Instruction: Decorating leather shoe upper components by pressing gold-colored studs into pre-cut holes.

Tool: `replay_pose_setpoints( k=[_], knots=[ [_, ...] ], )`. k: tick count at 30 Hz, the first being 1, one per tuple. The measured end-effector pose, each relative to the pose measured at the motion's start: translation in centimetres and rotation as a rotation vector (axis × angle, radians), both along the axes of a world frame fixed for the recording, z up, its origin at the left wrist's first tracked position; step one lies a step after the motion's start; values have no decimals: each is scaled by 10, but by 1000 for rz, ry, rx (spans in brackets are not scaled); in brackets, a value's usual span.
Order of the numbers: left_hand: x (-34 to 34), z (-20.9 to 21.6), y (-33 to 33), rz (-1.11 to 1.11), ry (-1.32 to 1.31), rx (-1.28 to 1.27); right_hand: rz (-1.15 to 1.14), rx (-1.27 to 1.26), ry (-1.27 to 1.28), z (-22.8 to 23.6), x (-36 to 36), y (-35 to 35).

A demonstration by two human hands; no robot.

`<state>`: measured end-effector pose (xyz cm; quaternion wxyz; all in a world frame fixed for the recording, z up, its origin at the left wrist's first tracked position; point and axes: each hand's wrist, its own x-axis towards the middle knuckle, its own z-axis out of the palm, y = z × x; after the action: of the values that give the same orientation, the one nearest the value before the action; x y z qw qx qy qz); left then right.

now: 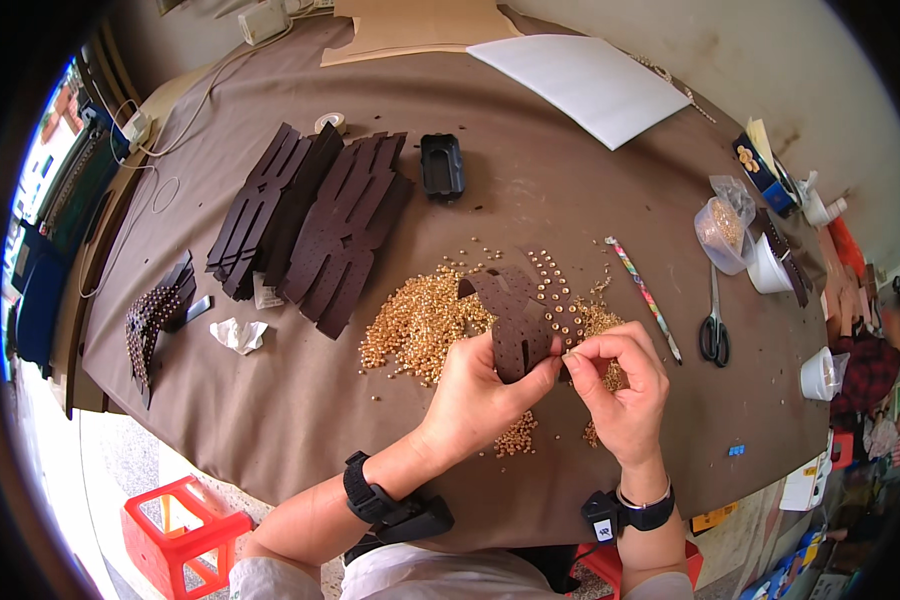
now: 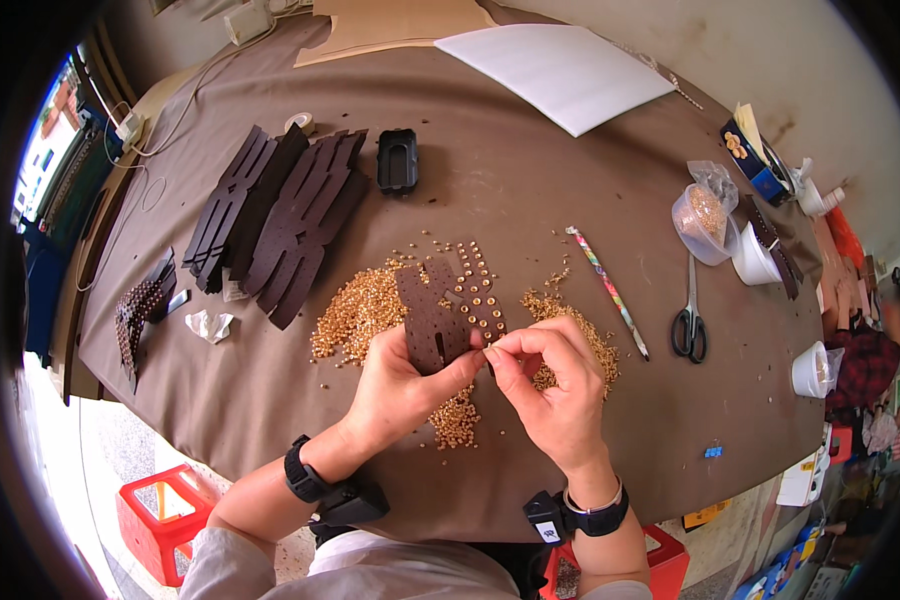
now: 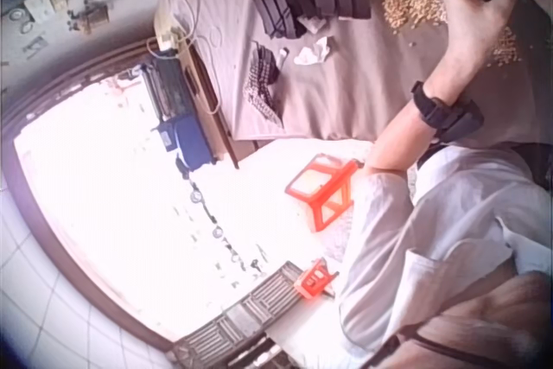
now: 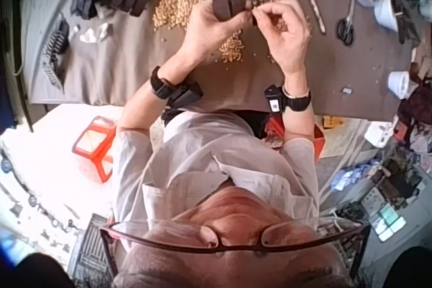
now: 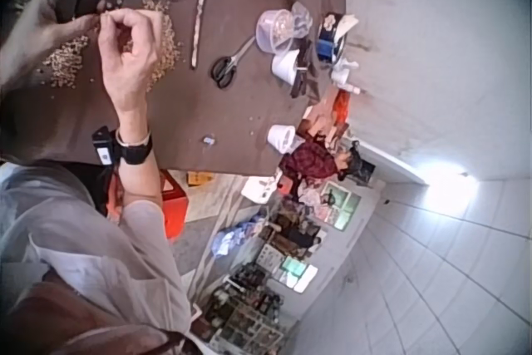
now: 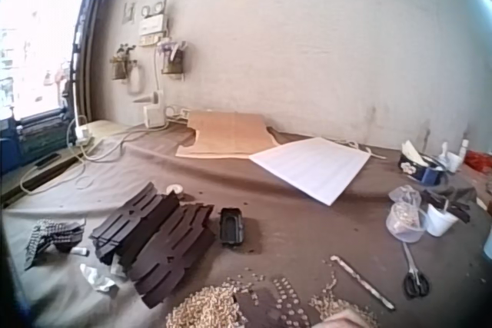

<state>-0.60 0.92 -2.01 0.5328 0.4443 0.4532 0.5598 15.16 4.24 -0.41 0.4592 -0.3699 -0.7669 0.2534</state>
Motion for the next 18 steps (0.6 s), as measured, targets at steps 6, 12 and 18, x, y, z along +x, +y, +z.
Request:
replay_pose_setpoints(
  k=[6,12,18],
  knots=[
    [-1,-3,-1,55,250,140,43,-176,85,-2,1,-1],
    [0,2,0,70,282,185,92,-426,348,-9,-1,-1],
    [-1,-2,0,74,282,219,135,-556,441,-7,-2,-4]
  ],
)
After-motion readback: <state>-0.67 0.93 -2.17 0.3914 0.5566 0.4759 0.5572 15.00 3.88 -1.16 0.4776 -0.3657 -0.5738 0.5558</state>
